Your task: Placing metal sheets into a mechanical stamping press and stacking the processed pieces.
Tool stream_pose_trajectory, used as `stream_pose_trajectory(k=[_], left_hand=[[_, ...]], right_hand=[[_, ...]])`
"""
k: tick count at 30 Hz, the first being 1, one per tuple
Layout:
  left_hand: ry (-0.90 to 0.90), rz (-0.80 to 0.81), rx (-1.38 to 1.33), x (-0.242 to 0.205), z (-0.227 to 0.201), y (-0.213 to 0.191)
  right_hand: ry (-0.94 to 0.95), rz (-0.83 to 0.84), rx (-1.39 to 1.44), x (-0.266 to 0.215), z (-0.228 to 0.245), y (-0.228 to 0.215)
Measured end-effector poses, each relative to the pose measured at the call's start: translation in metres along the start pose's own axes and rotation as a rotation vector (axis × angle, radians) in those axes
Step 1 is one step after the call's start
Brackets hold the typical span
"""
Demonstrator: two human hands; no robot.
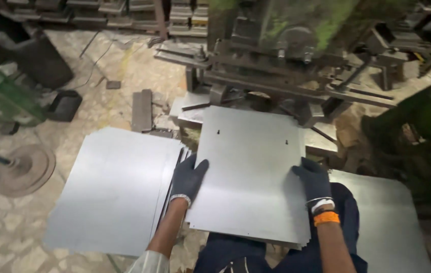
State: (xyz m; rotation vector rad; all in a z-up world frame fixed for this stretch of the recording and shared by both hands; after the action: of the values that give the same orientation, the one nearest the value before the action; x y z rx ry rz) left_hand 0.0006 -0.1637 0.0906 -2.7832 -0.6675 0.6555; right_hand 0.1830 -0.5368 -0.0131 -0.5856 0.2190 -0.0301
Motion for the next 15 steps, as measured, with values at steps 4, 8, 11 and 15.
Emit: stream_pose_trajectory(k=[4,8,11,15], left_hand=[[0.012,-0.012,0.075,0.0,-0.002,-0.004],[0.028,-0.014,0.459,0.008,0.003,-0.008],[0.105,-0.001,0.544,0.017,0.007,-0.02],[0.075,-0.151,0.465,0.064,0.049,-0.036]], right_hand=[[0.034,0.031,-0.634,0.006,0.016,-0.002],[-0.42,-0.346,-1.053,-0.018,0.056,0.017],[-0.517,-0.234,-0.801,-0.072,0.134,0.061],[-0.446,0.382,-0.322,-0.129,0.197,0.15]])
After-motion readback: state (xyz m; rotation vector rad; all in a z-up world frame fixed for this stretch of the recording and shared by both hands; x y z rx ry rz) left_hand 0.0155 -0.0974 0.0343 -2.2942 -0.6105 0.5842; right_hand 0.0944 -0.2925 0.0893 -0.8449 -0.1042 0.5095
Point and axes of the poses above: each hand's wrist, its own x-axis towards the middle knuckle, its own y-axis out of the palm, z = x × y, the point moved 2 cm from there along x, towards the middle knuckle, and after that the axes turned 12 degrees about -x, right-handed, at the moved point
